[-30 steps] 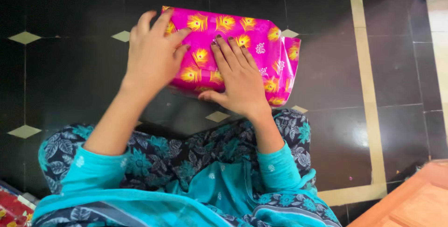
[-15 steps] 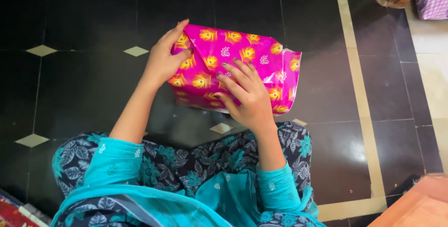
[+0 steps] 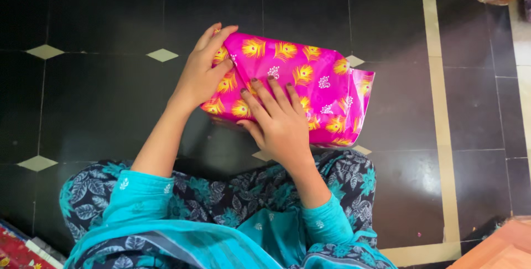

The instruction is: The person wraps a rectangular box with pink patterned wrapping paper. They fold the paper around the box, smooth the edges, and adjust the folds to cover the item.

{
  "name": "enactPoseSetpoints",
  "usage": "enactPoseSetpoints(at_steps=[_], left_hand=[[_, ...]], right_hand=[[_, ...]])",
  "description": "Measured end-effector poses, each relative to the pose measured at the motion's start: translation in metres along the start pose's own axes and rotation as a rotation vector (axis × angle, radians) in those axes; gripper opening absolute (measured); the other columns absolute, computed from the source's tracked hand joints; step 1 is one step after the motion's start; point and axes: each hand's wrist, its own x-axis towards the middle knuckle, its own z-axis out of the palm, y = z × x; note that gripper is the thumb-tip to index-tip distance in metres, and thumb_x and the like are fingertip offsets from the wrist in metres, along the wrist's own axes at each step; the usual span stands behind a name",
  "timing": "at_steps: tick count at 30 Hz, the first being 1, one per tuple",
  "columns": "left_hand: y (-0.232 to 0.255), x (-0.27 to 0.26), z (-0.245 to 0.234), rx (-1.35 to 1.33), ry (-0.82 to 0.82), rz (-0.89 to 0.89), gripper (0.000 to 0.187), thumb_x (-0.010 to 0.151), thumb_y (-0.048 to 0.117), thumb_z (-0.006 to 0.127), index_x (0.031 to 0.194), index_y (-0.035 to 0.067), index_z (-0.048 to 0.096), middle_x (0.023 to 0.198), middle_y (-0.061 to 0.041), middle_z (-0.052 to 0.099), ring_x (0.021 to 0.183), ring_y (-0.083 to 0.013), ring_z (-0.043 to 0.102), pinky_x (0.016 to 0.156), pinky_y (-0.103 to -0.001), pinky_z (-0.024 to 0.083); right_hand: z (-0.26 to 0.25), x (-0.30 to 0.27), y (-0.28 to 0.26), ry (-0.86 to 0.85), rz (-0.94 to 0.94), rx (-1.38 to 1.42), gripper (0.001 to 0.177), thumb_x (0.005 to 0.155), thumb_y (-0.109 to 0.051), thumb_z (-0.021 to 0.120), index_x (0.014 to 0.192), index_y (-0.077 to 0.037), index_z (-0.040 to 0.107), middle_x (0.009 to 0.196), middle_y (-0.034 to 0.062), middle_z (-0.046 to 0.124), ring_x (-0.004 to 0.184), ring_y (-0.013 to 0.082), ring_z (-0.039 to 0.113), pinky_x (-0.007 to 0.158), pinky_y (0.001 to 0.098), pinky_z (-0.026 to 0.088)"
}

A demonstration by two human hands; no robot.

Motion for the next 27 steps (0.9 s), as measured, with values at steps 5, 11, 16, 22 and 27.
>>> enactPoseSetpoints(at_steps=[5, 11, 16, 22, 27], left_hand=[[0.018, -0.001, -0.007, 0.083, 0.053, 0.083, 0.057, 0.092, 0.005, 0.072, 0.147, 0.016, 0.058, 0.162, -0.023, 0.04, 0.146, -0.0405, 0.047, 0.117, -0.041, 0.043], [0.041, -0.011, -0.007, 0.512, 0.182, 0.246, 0.035, 0.087, 0.013, 0.087, 0.117, 0.008, 0.07, 0.119, -0.014, 0.061, 0.111, -0.0301, 0.061, 0.095, -0.042, 0.051], [0.052, -0.008, 0.001, 0.301, 0.072, 0.006, 0.024, 0.096, 0.022, 0.082, 0.101, 0.005, 0.065, 0.099, -0.01, 0.069, 0.104, -0.0257, 0.066, 0.092, -0.04, 0.052], [0.056, -0.009, -0.004, 0.244, -0.018, 0.427, 0.063, 0.094, 0.021, 0.08, 0.149, 0.008, 0.052, 0.16, -0.023, 0.042, 0.147, -0.0431, 0.041, 0.12, -0.047, 0.036], [0.055, -0.01, -0.011, -0.066, -0.173, 0.235, 0.069, 0.102, 0.023, 0.068, 0.162, 0.013, 0.036, 0.173, -0.017, 0.029, 0.16, -0.0374, 0.032, 0.127, -0.041, 0.033]], right_hand=[[0.001, -0.003, 0.0, 0.094, -0.066, 0.026, 0.044, 0.09, -0.025, 0.078, 0.129, -0.01, 0.068, 0.139, 0.0094, 0.064, 0.135, 0.0359, 0.057, 0.116, 0.0554, 0.043], [-0.01, -0.016, -0.006, 0.361, -0.352, 0.248, 0.029, 0.088, -0.006, 0.084, 0.115, -0.005, 0.072, 0.119, 0.0121, 0.071, 0.109, 0.0318, 0.07, 0.096, 0.0459, 0.056], [-0.016, -0.016, -0.009, 0.389, -0.405, 0.23, 0.027, 0.084, -0.004, 0.084, 0.11, -0.004, 0.073, 0.11, 0.0118, 0.073, 0.098, 0.0287, 0.072, 0.088, 0.0428, 0.057], [-0.032, -0.013, 0.008, 0.376, -0.203, 0.103, 0.029, 0.082, -0.002, 0.081, 0.108, -0.008, 0.07, 0.104, 0.0077, 0.072, 0.1, 0.0293, 0.071, 0.091, 0.0447, 0.056], [-0.085, -0.036, 0.051, 0.318, 0.254, -0.028, 0.046, 0.078, -0.002, 0.076, 0.123, -0.002, 0.064, 0.12, 0.0222, 0.068, 0.123, 0.0419, 0.057, 0.108, 0.0513, 0.043]])
